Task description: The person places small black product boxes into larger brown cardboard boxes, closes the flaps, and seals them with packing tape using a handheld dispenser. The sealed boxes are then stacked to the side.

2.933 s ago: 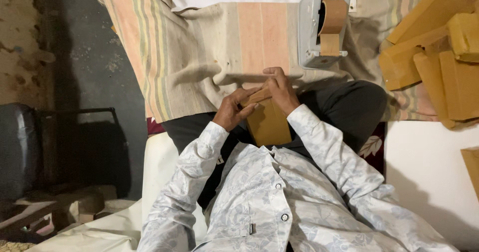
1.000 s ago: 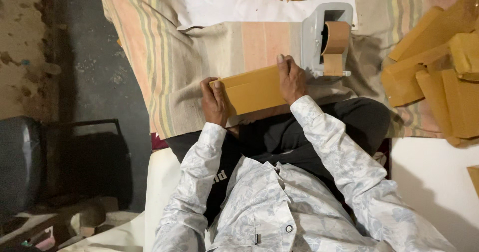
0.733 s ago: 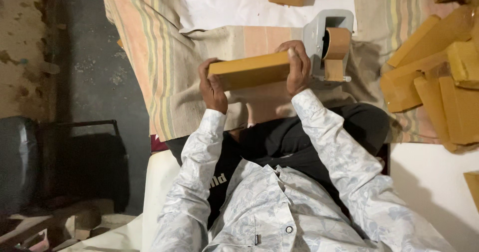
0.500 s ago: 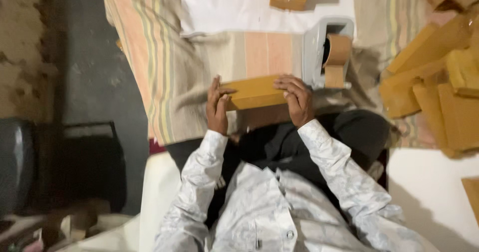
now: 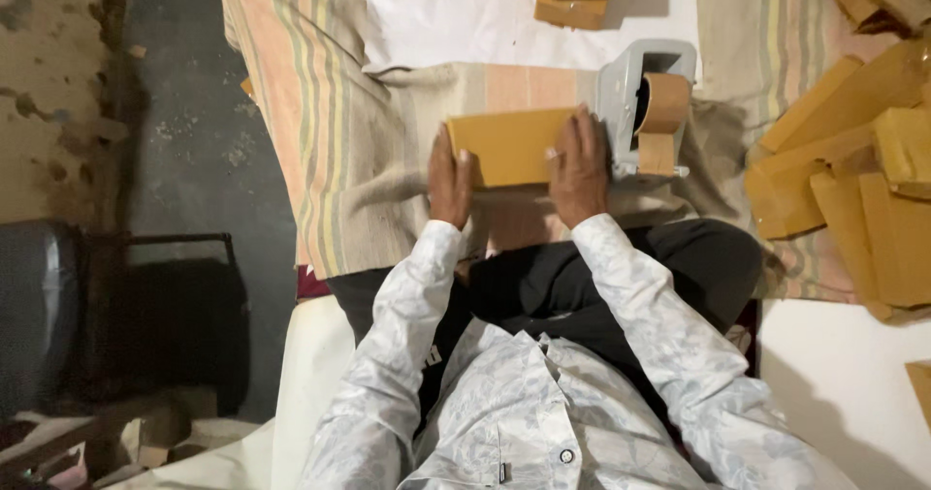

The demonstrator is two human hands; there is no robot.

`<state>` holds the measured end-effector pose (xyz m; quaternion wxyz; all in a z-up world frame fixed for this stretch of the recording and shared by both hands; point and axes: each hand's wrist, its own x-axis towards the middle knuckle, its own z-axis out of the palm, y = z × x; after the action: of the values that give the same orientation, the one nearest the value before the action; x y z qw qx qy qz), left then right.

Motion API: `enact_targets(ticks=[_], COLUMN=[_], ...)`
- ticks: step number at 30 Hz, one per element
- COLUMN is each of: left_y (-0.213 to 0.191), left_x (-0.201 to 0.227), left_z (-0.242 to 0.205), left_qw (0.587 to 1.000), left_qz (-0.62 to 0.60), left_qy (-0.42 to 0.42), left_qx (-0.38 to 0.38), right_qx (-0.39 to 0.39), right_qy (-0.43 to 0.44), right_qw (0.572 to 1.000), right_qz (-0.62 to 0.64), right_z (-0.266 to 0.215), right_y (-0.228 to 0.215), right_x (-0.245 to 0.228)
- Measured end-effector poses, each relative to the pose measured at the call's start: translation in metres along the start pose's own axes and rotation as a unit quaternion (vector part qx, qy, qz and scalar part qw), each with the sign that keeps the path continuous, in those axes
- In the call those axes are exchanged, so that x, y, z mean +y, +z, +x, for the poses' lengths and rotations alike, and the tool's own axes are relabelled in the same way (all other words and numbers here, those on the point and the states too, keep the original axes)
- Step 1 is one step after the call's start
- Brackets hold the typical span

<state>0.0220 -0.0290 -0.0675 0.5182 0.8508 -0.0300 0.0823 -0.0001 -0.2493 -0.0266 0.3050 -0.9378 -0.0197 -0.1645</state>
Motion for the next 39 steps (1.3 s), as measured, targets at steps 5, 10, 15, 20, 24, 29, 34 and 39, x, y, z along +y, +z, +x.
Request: enact_targets(ticks=[5, 10, 15, 20, 24, 29, 34, 39], left_y=[0.024, 0.022, 0.019, 0.011, 0.017, 0.065, 0.095, 0.051], left_x=[-0.031, -0.037, -0.022, -0.01, 0.013, 0.061, 0.088, 0.083], left_z=[0.007, 0.0, 0.002, -0.001, 0.012, 0.038, 0.039, 0.058], left_qw=[0.999, 0.999, 0.998, 0.999, 0.982, 0.91, 0.923, 0.895], left_qz=[-0.042, -0.045, -0.048, -0.032, 0.181, 0.397, 0.362, 0.419], left_qy=[0.011, 0.006, -0.016, 0.03, 0.036, 0.072, 0.116, 0.087], left_qx=[-0.031, -0.019, -0.041, -0.031, -0.027, -0.089, -0.053, -0.126], right_qx=[-0.113, -0.19, -0.161, -0.062, -0.054, -0.039, -0.019, -0.025], right_qy=[-0.029, -0.099, -0.15, -0.095, -0.072, -0.049, -0.01, -0.01], right_qw=[0.97, 0.946, 0.953, 0.981, 0.989, 0.995, 0.999, 0.998], right_qz=[-0.211, -0.244, -0.207, -0.161, -0.115, -0.077, -0.038, -0.065], right_z=[0.015, 0.039, 0.062, 0.051, 0.041, 0.044, 0.045, 0.048], right_y=[0.01, 0.042, 0.044, 0.012, 0.002, 0.001, -0.001, -0.002], right_x=[-0.005, -0.019, -0.002, 0.02, 0.014, 0.007, 0.013, 0.007])
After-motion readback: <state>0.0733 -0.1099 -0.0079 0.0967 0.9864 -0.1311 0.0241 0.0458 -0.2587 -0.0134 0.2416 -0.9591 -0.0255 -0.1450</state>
